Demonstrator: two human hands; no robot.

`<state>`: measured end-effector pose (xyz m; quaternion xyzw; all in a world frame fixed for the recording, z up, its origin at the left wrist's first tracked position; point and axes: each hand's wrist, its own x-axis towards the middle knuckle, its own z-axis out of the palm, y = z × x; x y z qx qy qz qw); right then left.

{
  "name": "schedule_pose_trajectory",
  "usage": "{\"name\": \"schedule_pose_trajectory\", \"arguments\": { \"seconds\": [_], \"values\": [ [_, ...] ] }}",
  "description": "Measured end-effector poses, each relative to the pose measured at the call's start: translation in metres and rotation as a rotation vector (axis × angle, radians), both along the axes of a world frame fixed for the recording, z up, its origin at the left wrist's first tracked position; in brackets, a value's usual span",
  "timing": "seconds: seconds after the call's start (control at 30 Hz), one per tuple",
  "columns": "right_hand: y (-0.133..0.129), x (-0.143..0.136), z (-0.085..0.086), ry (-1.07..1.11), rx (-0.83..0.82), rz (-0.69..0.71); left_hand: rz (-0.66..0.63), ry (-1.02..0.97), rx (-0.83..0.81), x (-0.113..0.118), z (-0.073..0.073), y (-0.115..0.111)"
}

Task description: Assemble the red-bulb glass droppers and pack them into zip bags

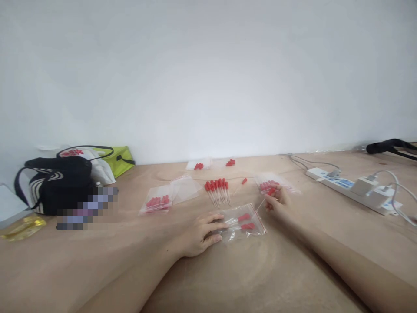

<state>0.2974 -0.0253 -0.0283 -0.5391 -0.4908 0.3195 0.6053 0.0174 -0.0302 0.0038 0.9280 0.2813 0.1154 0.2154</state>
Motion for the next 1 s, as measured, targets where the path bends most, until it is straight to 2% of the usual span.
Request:
{"name": "schedule_pose_trajectory", "arguments": {
  "seconds": [0.1,0.33,0.5,0.6,0.7,0.9,1.0],
  "values": [
    [-0.006,-0.009,0.002,0.061,-0.026,0.06,0.001,0.008,0.003,0.0,-0.002,0.001],
    [-0.012,-0.017,0.004,0.165,-0.109,0.105,0.013,0.054,0.019,0.001,0.002,0.0],
    [-0.011,-0.013,-0.001,-0.104,-0.138,0.263,0.026,0.056,0.026,0.0,0.002,-0.001],
    [-0.009,-0.009,-0.004,-0.234,-0.14,0.246,0.047,0.058,0.023,-0.001,0.001,-0.001],
    [-0.009,-0.008,-0.005,-0.273,-0.158,0.274,0.048,0.035,0.031,0.0,0.001,-0.001],
    [-0.017,-0.01,0.004,-0.245,-0.165,0.479,0.044,0.041,0.028,0.001,0.004,-0.002],
    [-0.018,-0.006,0.007,-0.318,-0.174,0.538,0.04,0.049,0.024,0.0,0.004,-0.002]
  ]
}}
